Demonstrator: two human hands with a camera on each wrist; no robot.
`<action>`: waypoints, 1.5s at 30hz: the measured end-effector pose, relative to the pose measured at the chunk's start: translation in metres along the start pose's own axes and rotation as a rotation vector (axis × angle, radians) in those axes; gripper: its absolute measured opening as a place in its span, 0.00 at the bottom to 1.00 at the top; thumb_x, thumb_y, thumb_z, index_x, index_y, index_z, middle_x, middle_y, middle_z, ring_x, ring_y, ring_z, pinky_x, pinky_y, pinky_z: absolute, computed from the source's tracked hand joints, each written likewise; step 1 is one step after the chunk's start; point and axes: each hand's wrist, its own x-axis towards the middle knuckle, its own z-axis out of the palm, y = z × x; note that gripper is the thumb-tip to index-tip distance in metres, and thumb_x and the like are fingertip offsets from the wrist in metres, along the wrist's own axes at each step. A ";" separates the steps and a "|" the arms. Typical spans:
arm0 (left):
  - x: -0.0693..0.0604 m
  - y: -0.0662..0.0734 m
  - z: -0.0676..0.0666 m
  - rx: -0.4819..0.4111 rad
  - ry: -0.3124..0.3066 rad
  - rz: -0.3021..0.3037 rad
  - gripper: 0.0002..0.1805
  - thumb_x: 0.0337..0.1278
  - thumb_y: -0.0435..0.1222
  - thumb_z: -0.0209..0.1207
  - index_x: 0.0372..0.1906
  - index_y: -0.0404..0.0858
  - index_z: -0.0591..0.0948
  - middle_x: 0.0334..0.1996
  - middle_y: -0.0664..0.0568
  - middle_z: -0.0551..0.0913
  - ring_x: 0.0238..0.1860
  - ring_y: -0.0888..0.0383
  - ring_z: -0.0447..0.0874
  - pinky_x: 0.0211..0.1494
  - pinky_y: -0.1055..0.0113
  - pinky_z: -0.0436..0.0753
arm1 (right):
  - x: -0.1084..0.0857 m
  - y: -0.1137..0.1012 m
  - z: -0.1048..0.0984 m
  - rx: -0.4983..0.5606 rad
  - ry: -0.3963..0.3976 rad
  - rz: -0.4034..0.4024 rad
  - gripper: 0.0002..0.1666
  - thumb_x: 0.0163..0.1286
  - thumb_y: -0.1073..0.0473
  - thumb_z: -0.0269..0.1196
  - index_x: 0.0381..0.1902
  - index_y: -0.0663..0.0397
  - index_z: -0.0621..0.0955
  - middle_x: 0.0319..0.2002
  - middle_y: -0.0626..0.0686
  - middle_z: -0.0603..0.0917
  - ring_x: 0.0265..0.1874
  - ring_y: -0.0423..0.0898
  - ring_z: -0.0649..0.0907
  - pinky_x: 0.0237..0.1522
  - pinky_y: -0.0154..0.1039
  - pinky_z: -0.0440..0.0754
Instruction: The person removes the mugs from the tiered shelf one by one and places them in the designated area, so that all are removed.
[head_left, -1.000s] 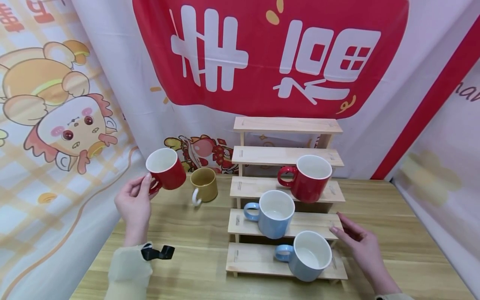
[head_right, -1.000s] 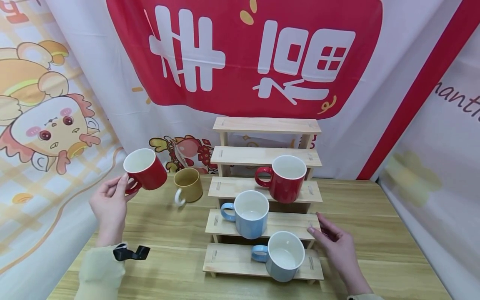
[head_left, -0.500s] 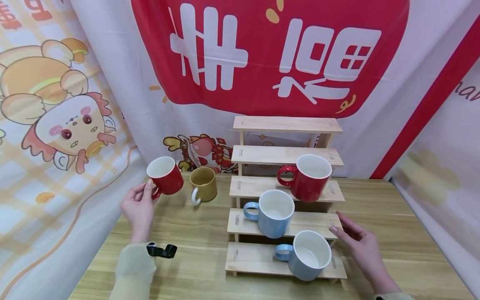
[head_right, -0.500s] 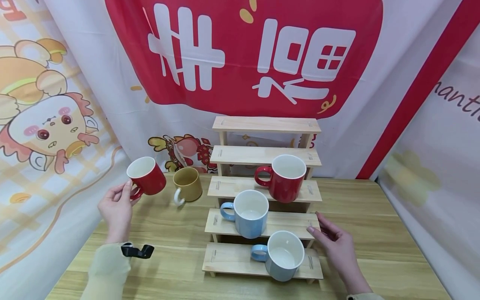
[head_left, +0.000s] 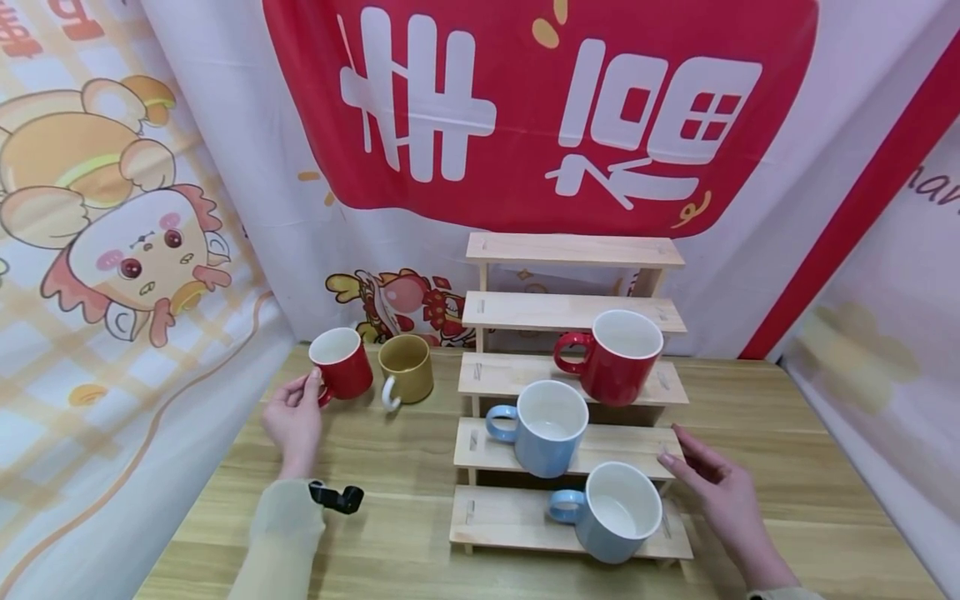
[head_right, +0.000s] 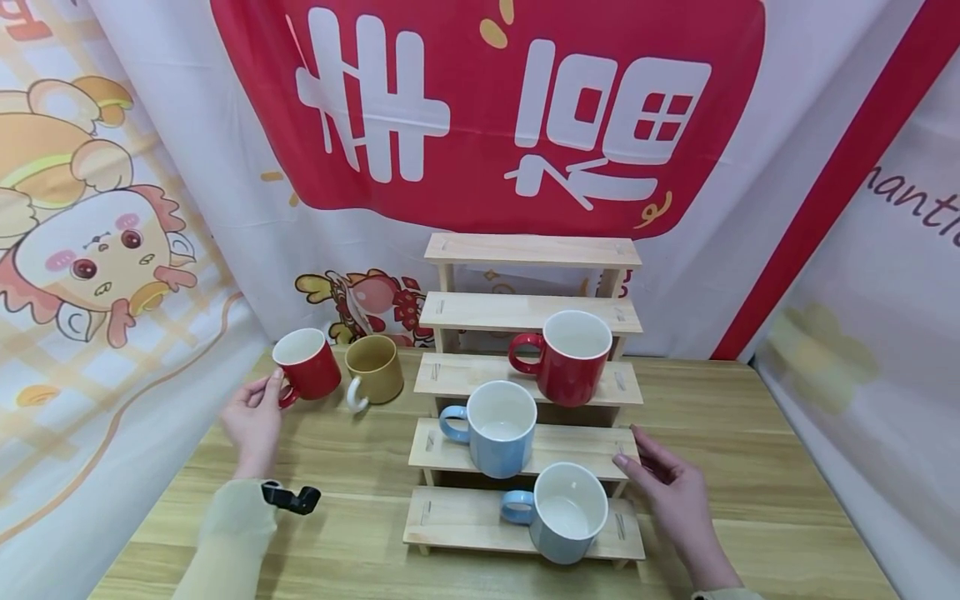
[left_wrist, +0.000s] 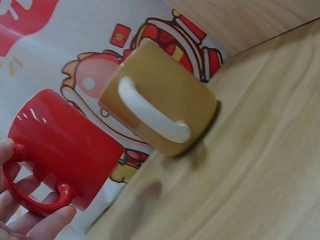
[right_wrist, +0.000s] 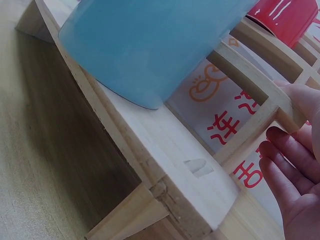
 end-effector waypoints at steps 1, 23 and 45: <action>0.001 -0.003 0.000 0.008 -0.001 -0.005 0.18 0.61 0.38 0.71 0.46 0.28 0.83 0.36 0.47 0.89 0.32 0.59 0.90 0.36 0.65 0.88 | 0.000 0.000 0.000 0.000 0.000 -0.001 0.38 0.69 0.45 0.70 0.73 0.49 0.73 0.70 0.53 0.72 0.52 0.23 0.75 0.49 0.19 0.76; -0.001 -0.028 0.014 0.049 -0.001 -0.071 0.19 0.61 0.42 0.71 0.46 0.30 0.83 0.43 0.41 0.88 0.36 0.55 0.90 0.41 0.63 0.89 | -0.001 0.005 0.002 0.052 0.014 -0.019 0.37 0.69 0.48 0.71 0.72 0.51 0.74 0.67 0.43 0.76 0.53 0.24 0.76 0.50 0.20 0.77; -0.004 -0.040 0.018 -0.015 0.023 -0.100 0.17 0.59 0.40 0.72 0.44 0.31 0.82 0.41 0.41 0.87 0.39 0.52 0.90 0.45 0.58 0.87 | -0.001 0.005 0.002 0.058 0.015 -0.025 0.37 0.69 0.48 0.70 0.72 0.51 0.74 0.65 0.38 0.77 0.53 0.25 0.76 0.50 0.20 0.77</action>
